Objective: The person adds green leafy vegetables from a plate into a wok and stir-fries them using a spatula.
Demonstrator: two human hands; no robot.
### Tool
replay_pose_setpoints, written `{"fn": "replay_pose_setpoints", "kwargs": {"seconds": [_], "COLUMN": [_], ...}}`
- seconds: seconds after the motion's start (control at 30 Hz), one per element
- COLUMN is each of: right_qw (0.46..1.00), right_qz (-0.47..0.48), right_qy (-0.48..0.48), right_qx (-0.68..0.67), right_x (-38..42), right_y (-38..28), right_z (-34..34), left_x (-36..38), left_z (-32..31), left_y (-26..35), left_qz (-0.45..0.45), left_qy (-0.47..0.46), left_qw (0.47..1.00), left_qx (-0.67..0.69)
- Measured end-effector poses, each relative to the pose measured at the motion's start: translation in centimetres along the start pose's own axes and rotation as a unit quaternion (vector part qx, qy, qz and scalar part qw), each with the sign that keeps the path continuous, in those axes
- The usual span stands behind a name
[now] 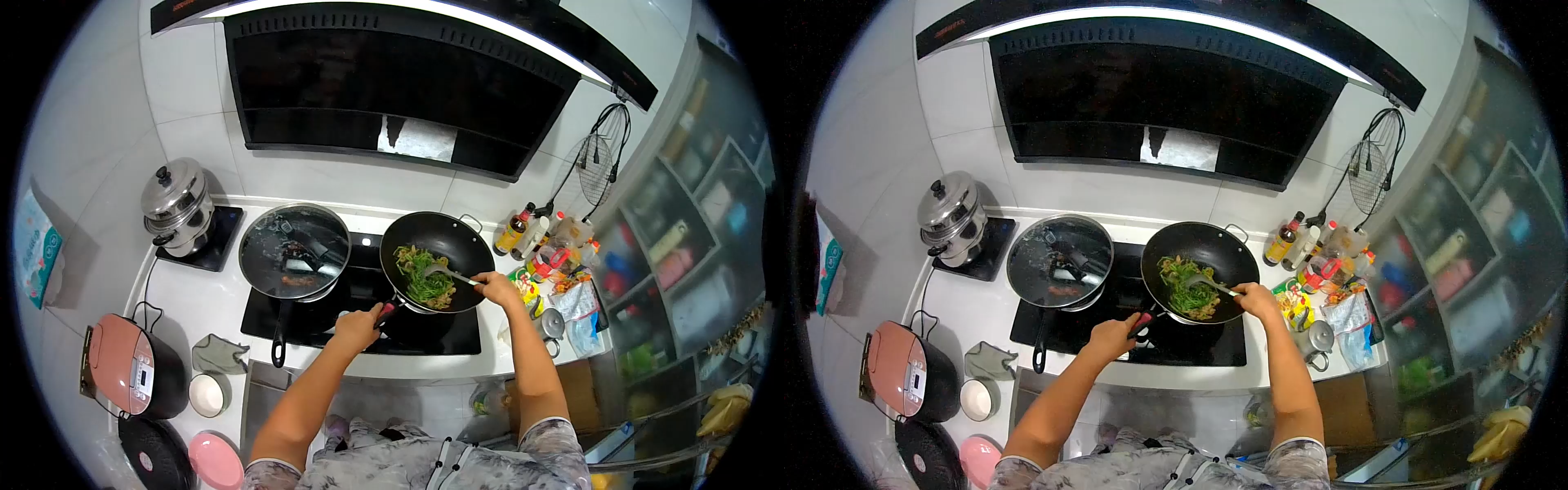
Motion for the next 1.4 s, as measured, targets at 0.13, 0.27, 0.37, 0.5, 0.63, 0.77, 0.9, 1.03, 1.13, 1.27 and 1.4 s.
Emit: {"fn": "replay_pose_setpoints", "kwargs": {"seconds": [0.13,0.27,0.37,0.5,0.63,0.77,0.9,1.03,1.13,1.27,1.4], "right_qw": [0.995,0.996,0.998,0.996,0.998,0.995,0.981,0.968,0.972,0.996,0.988], "right_qz": [-0.005,0.031,0.019,0.056,0.037,-0.016,-0.013,-0.044,-0.067,0.076,0.089], "right_qy": [0.099,0.085,0.065,0.053,-0.008,0.094,0.163,0.183,0.096,-0.014,0.059], "right_qx": [0.021,-0.006,-0.004,-0.053,0.056,0.039,-0.1,-0.165,-0.202,-0.035,0.108], "right_x": [-0.7,0.2,2.3,4.6,4.0,2.0,-1.2,-4.1,-4.7,-2.2,1.9], "right_y": [0.2,-1.1,-0.3,-0.2,-1.0,-2.6,-2.2,-3.5,-3.8,-1.7,-1.4], "right_z": [-2.6,-4.1,-0.5,2.3,-1.1,-2.6,-3.3,-5.9,-7.5,-4.9,0.6], "left_x": [-0.2,-0.3,0.1,-0.2,-0.1,0.1,-0.2,-0.3,0.0,-0.1,0.0], "left_z": [-0.3,-0.1,-0.5,-0.7,-0.5,-0.7,-0.7,-1.5,-0.7,-0.4,-0.7], "left_y": [-0.1,0.0,0.1,-0.1,0.0,0.1,0.0,-0.4,0.1,0.2,0.2], "left_qz": [0.008,0.013,0.012,0.012,0.008,0.005,0.008,-0.008,0.003,0.014,0.007], "left_qy": [0.0,0.0,0.002,0.013,0.012,0.013,0.013,0.032,0.031,0.015,0.013], "left_qw": [1.0,1.0,1.0,1.0,1.0,1.0,1.0,0.999,0.999,1.0,1.0], "left_qx": [-0.006,-0.019,-0.017,-0.006,-0.006,-0.009,-0.008,-0.006,-0.013,-0.014,-0.009]}}
Point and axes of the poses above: each hand's wrist, its own x-axis away from the middle knuckle, its own z-axis out of the back of the hand, y = z × x, the point moved 2 cm from there along -x, towards the middle knuckle, and after that the axes turned 1 degree about -x, right-handed, at the moved point
